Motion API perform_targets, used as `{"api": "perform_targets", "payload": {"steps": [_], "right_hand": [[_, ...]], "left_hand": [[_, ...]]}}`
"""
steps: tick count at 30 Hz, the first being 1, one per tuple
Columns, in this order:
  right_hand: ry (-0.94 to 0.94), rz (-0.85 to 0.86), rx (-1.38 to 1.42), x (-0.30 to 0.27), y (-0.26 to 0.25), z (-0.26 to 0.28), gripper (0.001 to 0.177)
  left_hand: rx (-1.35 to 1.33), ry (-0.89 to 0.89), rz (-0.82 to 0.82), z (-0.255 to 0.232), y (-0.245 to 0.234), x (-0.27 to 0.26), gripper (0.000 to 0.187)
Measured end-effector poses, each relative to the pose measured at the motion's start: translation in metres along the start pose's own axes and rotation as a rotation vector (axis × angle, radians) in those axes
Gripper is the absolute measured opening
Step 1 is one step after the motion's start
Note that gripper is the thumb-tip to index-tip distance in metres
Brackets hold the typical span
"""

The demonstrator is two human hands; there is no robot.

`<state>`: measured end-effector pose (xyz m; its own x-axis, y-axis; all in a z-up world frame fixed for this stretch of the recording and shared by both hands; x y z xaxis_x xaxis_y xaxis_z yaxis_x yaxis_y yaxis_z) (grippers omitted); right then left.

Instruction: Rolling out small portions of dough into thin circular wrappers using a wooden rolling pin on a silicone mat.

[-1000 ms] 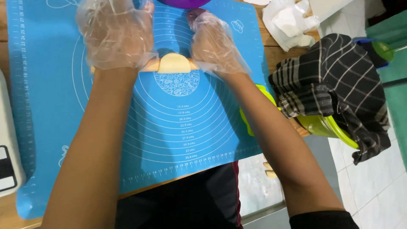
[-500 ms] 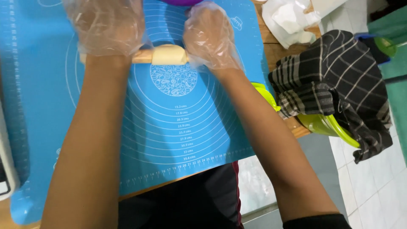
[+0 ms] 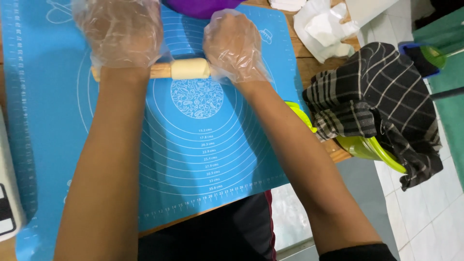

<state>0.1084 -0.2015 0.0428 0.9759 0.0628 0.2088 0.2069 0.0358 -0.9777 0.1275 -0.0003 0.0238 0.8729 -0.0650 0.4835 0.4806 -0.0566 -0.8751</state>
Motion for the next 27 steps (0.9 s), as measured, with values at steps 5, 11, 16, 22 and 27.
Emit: {"api": "perform_targets", "payload": {"steps": [5,11,16,22,27], "right_hand": [[-0.101,-0.009,-0.016,-0.004,-0.003,0.003,0.024],[-0.185,-0.056,0.195,-0.015,-0.007,0.003,0.033],[-0.240,0.058,0.197,-0.048,-0.014,0.005,0.043],[-0.177,0.156,0.226,-0.064,-0.020,0.006,0.049],[-0.140,0.117,0.174,-0.066,-0.014,0.002,0.044]], "left_hand": [[0.053,0.015,-0.028,-0.002,-0.015,-0.002,0.031],[0.028,0.111,0.235,-0.004,-0.038,-0.016,0.019],[0.027,0.199,-0.133,-0.001,-0.014,-0.050,0.032],[-0.069,0.018,-0.863,-0.011,-0.050,-0.073,0.061],[-0.239,0.105,-0.185,-0.010,-0.015,-0.088,0.039]]}}
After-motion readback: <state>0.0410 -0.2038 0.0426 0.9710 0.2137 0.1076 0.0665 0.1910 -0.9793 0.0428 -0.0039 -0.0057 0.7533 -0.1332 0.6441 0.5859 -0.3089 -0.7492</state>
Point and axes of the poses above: each hand's wrist, its own x-axis towards the middle knuckle, its own y-axis out of the palm, z = x × y, the point moved 4 cm from there along x, towards the middle knuckle, and after that the axes turned 11 degrees about z, right-handed, at the moved point
